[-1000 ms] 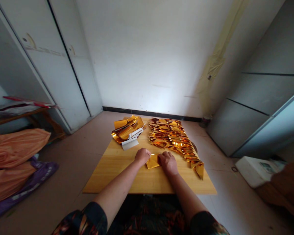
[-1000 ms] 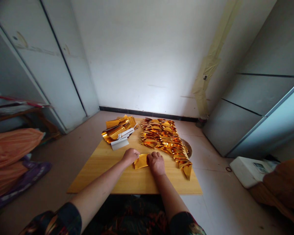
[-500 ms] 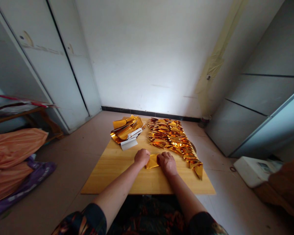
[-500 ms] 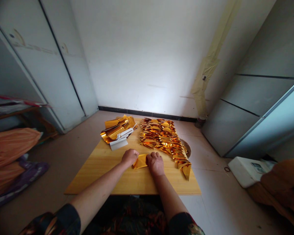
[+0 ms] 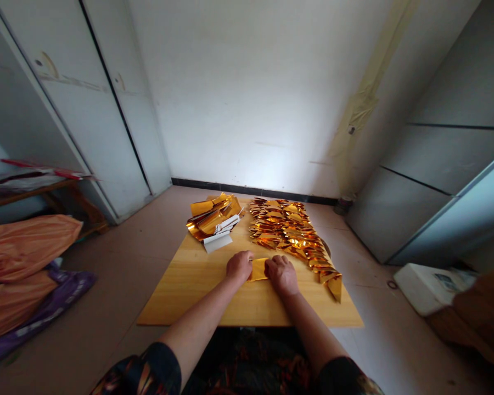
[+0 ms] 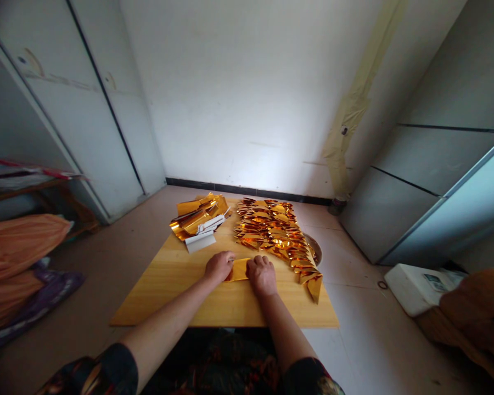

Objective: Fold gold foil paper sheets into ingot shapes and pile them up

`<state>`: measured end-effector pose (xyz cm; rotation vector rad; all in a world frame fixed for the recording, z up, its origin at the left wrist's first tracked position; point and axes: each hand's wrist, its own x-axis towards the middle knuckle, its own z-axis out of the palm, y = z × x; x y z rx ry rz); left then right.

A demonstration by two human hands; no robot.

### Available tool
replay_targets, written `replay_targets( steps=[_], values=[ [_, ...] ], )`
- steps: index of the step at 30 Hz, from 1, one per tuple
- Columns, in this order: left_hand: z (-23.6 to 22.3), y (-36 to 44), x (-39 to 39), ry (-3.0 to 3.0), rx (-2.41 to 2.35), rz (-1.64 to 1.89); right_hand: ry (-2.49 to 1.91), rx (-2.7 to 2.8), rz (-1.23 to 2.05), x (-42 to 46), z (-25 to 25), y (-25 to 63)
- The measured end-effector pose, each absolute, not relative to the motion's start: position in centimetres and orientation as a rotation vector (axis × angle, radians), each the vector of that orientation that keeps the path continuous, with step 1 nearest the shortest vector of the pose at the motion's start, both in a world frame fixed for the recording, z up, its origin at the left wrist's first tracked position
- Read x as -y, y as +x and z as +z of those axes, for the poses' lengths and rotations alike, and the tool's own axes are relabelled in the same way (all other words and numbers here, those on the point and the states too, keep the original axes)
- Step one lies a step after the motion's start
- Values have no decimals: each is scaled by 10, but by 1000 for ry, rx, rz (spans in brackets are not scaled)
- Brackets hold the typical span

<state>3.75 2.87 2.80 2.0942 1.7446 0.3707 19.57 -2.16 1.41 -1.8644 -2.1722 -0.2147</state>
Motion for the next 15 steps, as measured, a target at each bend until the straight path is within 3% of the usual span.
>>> replay_targets(
  steps=[15],
  values=[
    [20,35,-27,2194,-1673,431,-1871,2186,-229,21,10,196]
  ],
)
